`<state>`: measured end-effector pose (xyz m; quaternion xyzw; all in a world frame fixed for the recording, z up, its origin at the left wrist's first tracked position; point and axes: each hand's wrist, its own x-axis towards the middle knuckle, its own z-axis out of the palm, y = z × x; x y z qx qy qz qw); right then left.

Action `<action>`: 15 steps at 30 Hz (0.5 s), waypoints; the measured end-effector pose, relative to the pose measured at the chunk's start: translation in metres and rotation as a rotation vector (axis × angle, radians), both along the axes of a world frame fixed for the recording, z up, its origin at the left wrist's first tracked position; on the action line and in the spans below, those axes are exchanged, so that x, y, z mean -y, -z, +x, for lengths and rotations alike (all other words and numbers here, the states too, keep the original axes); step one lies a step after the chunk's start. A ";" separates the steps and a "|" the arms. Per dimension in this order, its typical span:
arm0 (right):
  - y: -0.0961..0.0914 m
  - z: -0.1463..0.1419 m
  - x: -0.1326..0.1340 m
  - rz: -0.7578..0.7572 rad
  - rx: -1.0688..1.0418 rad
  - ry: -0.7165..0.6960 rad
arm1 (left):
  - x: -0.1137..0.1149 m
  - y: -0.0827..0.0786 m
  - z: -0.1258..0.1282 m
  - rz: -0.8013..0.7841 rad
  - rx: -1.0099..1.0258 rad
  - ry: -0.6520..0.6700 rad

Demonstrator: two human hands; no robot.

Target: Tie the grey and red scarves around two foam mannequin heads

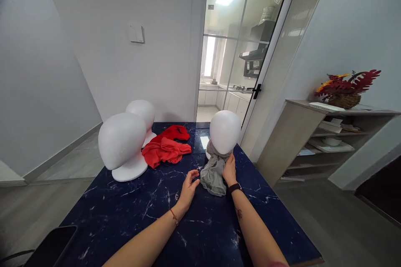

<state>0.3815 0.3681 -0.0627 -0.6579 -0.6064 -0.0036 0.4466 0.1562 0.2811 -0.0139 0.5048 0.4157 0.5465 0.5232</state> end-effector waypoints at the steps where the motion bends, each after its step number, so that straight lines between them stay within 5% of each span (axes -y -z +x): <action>1: -0.002 0.000 -0.008 0.001 -0.015 0.001 | 0.001 -0.001 0.000 0.004 -0.011 0.006; 15: -0.025 0.021 -0.167 0.031 -0.152 -0.024 | 0.003 -0.008 0.005 0.020 -0.113 0.061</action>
